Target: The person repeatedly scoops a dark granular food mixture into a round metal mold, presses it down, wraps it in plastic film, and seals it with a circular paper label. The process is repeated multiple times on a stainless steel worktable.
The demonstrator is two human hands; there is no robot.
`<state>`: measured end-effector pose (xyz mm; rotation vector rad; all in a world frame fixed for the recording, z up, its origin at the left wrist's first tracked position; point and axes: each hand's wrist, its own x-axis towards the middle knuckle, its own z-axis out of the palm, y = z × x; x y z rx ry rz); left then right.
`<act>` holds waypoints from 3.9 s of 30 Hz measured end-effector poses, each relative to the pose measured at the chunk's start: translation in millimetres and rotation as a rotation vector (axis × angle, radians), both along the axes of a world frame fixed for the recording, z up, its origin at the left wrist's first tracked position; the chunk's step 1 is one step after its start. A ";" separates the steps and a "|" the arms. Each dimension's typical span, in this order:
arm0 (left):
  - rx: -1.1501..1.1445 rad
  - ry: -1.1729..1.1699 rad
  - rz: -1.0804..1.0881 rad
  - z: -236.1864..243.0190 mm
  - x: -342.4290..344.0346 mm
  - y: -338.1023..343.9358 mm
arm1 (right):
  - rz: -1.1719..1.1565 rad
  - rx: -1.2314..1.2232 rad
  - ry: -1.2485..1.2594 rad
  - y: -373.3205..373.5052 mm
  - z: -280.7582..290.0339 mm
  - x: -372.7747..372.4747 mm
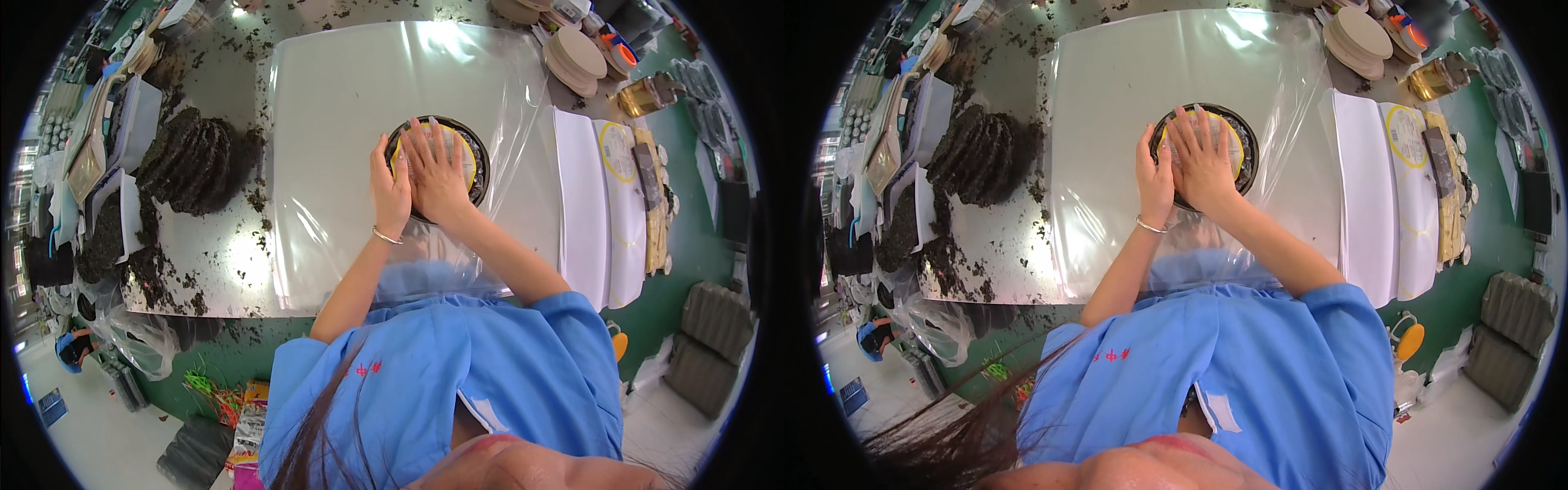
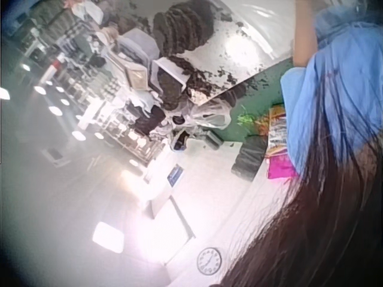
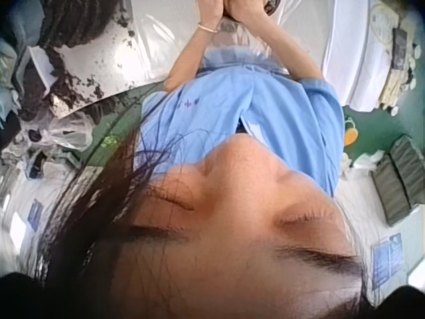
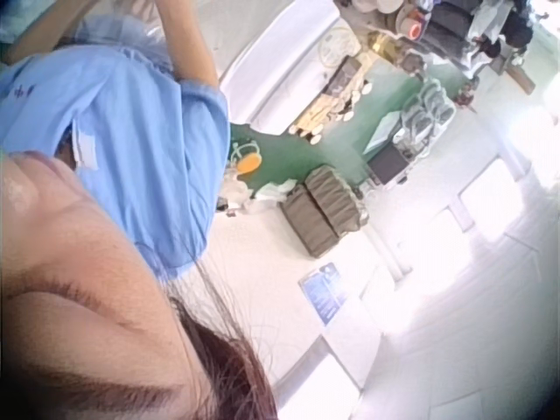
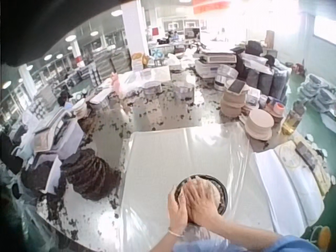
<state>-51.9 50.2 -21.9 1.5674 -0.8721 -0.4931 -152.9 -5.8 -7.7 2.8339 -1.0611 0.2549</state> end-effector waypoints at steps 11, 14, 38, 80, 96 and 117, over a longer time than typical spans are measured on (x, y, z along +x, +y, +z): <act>-0.001 0.050 0.049 -27.5 15.0 -14.1 | -0.043 0.148 -0.163 -22.4 3.0 -54.9; -0.019 0.551 -0.173 -22.0 38.2 -13.2 | -0.087 0.390 -0.608 -28.9 4.1 -60.3; -0.128 0.578 0.025 -13.2 53.4 28.6 | -0.151 1.075 -1.651 -105.3 45.1 -186.8; 0.018 -0.204 -1.277 143.0 -52.3 107.3 | 0.639 0.401 -0.197 2.4 182.5 -142.8; 0.142 -0.866 0.018 77.0 75.5 30.9 | -0.263 -0.480 -0.250 -339.9 61.5 -214.2; 0.994 -1.227 0.096 127.0 361.9 109.4 | 0.267 -0.422 -0.644 -192.9 113.2 -100.9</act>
